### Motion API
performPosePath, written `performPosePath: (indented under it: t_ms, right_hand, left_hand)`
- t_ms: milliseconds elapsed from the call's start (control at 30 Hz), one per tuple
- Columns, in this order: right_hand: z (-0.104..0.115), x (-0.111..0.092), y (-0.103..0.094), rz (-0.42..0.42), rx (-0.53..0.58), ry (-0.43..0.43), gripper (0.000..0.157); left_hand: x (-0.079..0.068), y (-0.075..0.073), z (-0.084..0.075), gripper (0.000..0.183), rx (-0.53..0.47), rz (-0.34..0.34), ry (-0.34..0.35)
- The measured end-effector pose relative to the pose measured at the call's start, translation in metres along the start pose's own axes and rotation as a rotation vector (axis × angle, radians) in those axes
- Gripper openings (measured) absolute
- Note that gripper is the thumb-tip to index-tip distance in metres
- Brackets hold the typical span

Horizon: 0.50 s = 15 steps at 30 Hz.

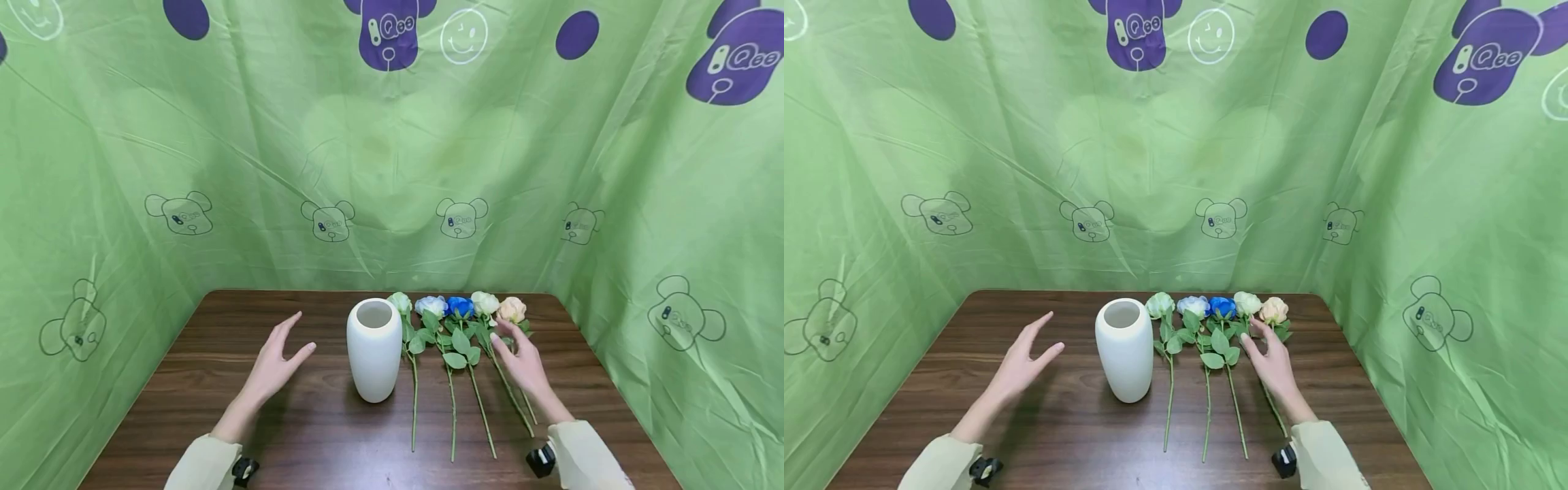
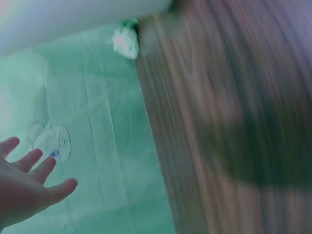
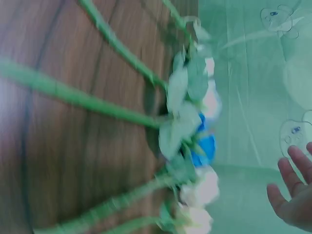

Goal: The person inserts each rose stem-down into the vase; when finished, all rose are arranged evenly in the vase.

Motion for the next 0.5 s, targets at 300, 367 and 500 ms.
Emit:
performPosePath:
  t_ms: [300,367,500]
  right_hand:
    - [-0.040,-0.016,0.055,0.020,0.375,0.201,0.031]
    - [-0.051,-0.021,0.070,0.044,0.393,0.277,0.031]
    - [-0.050,-0.032,0.093,0.084,0.364,0.428,0.032]
  left_hand:
    - [-0.009,0.048,-0.018,0.062,-0.501,0.237,-0.165]
    - [-0.012,0.059,-0.023,0.062,-0.591,0.300,-0.202]
    - [-0.019,0.077,-0.031,0.067,-0.693,0.412,-0.265]
Point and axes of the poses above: each hand's wrist, its own x-axis towards the middle knuckle, its own y-axis out of the palm, z = x × y, the point moved 10 cm from there along x, towards the middle knuckle, and after that the axes turned 15 degrees about x, right-handed, at the moved point
